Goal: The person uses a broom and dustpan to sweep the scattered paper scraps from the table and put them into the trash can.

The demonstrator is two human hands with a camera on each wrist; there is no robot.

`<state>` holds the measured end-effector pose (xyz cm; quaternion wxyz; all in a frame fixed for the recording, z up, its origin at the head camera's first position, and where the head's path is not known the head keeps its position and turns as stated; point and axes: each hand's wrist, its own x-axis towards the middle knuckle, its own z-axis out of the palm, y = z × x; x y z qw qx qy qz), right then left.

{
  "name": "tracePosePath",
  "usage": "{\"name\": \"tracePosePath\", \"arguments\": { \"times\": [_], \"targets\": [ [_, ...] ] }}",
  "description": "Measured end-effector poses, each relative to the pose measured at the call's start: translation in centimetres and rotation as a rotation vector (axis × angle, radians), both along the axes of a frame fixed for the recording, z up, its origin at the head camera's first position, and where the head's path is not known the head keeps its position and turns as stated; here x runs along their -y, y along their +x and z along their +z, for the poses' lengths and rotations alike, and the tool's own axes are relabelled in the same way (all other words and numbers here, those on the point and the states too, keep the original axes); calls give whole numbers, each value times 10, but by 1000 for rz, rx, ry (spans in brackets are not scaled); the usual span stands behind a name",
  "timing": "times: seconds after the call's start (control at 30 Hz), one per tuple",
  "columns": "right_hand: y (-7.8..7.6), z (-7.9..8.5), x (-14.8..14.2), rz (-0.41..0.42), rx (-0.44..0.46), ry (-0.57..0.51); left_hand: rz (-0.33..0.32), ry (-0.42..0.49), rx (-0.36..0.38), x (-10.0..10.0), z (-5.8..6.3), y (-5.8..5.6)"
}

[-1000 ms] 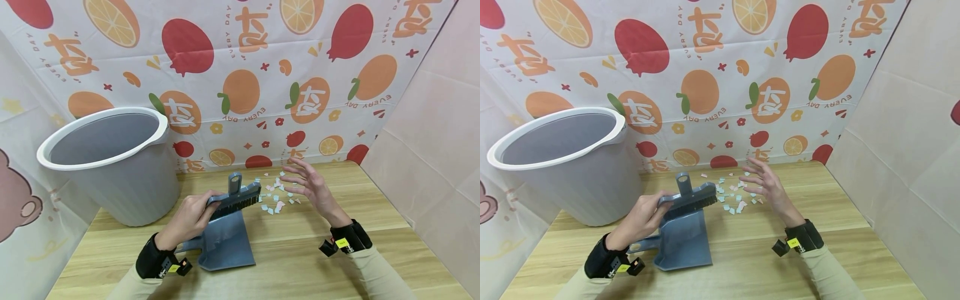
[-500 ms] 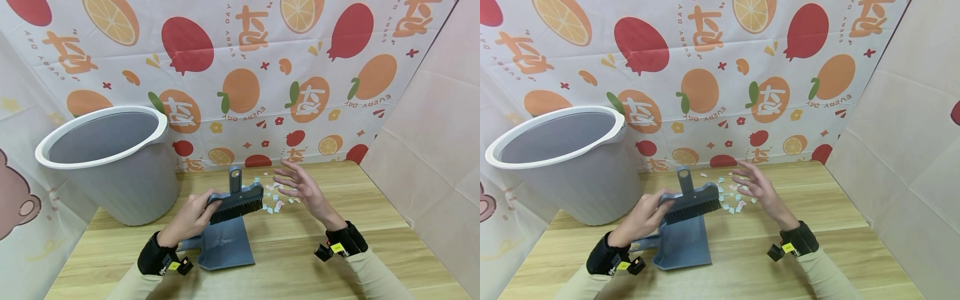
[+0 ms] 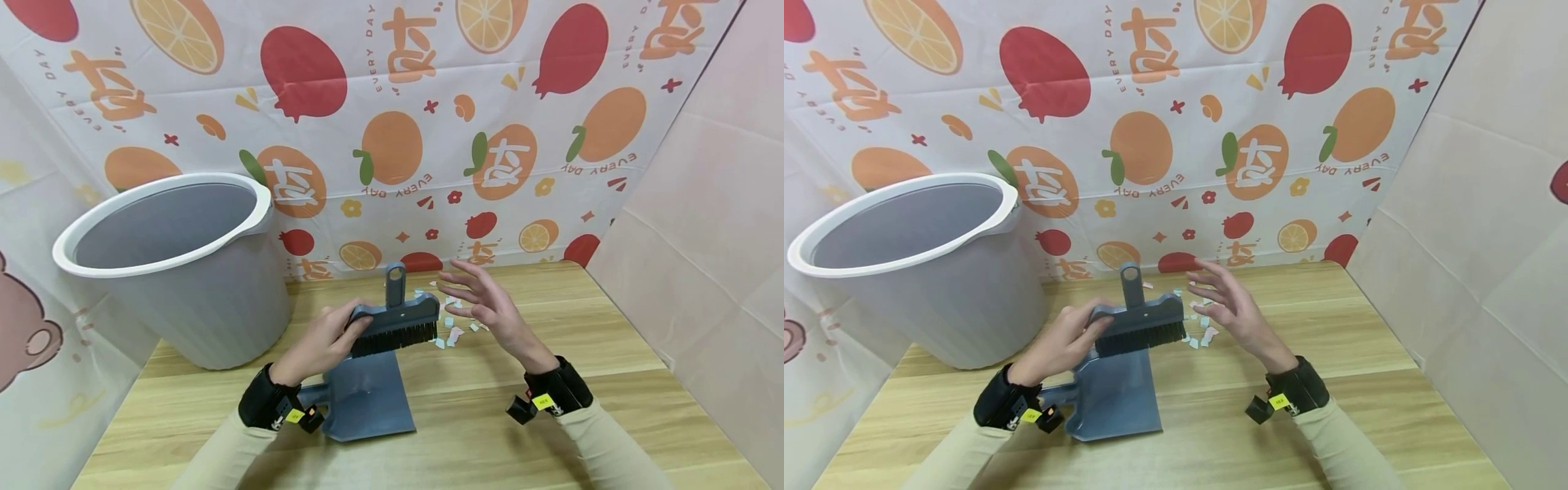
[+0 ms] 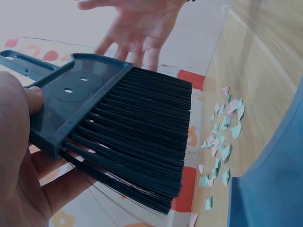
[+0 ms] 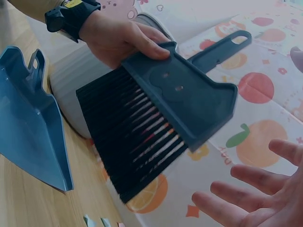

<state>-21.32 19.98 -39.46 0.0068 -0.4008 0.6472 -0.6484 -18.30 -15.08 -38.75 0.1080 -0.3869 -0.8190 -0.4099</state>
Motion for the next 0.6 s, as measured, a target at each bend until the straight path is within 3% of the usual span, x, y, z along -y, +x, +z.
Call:
{"name": "tracePosePath", "arguments": {
  "times": [0.33, 0.6],
  "targets": [
    [2, 6, 9, -59, -37, 64, -50, -13, 2, -12, 0, -4],
    [3, 8, 20, -27, -30, 51, -89, -10, 3, -22, 0, -6]
  ]
}}
